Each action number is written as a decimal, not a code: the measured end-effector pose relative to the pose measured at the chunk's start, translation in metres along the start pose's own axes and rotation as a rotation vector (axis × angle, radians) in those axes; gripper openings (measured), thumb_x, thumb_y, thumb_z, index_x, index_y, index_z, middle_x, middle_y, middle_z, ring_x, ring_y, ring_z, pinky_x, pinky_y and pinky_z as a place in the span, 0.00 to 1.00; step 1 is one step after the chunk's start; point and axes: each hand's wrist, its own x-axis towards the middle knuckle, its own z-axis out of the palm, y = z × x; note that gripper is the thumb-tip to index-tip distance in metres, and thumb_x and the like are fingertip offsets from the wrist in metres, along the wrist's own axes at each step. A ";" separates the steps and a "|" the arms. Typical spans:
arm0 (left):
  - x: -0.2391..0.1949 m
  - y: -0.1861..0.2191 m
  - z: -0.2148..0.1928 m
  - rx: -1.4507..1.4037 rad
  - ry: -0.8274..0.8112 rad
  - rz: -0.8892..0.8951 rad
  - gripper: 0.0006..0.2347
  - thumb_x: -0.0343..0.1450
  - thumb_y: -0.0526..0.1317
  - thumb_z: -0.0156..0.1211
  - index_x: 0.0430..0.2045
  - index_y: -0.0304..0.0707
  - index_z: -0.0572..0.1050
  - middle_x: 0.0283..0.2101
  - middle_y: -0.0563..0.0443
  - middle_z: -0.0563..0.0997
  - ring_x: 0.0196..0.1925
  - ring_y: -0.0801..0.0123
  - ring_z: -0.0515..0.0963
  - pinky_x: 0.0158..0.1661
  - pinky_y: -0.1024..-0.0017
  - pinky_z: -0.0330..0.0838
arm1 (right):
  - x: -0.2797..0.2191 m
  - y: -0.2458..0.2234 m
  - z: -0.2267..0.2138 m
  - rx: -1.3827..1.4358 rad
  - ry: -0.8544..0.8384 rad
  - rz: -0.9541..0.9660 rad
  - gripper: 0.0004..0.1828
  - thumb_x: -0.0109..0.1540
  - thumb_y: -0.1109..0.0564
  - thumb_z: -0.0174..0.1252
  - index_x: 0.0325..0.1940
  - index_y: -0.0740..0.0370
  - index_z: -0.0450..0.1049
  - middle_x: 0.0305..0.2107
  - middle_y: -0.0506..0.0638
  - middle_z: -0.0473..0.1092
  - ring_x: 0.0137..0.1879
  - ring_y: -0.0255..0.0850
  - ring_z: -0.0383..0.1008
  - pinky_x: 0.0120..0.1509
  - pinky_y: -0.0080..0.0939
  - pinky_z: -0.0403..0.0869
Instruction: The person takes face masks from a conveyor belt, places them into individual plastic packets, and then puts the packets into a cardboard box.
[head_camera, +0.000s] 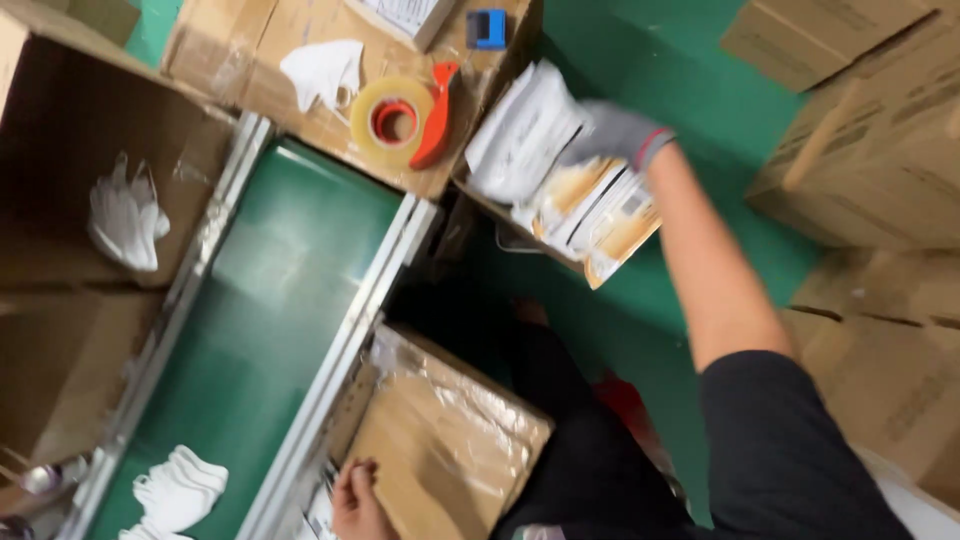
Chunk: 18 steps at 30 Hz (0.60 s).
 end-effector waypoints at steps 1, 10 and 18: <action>-0.002 0.020 0.023 0.022 0.000 0.006 0.09 0.77 0.33 0.57 0.48 0.24 0.76 0.42 0.40 0.83 0.44 0.64 0.83 0.47 0.70 0.76 | 0.028 0.073 0.001 0.022 -0.001 0.004 0.38 0.47 0.53 0.75 0.60 0.64 0.72 0.52 0.52 0.76 0.56 0.41 0.75 0.65 0.42 0.72; 0.040 0.250 0.320 0.391 -0.561 0.341 0.09 0.74 0.32 0.61 0.48 0.34 0.80 0.44 0.46 0.85 0.43 0.66 0.83 0.45 0.71 0.76 | 0.043 0.145 0.039 -0.113 0.161 0.396 0.63 0.46 0.40 0.77 0.76 0.67 0.54 0.65 0.62 0.65 0.67 0.51 0.69 0.72 0.45 0.65; 0.067 0.177 0.587 1.184 -1.153 1.588 0.37 0.56 0.34 0.63 0.67 0.44 0.66 0.69 0.45 0.67 0.71 0.51 0.63 0.62 0.49 0.54 | -0.026 0.121 0.064 -0.765 0.399 0.561 0.48 0.48 0.44 0.72 0.69 0.60 0.62 0.54 0.64 0.70 0.55 0.62 0.73 0.55 0.57 0.73</action>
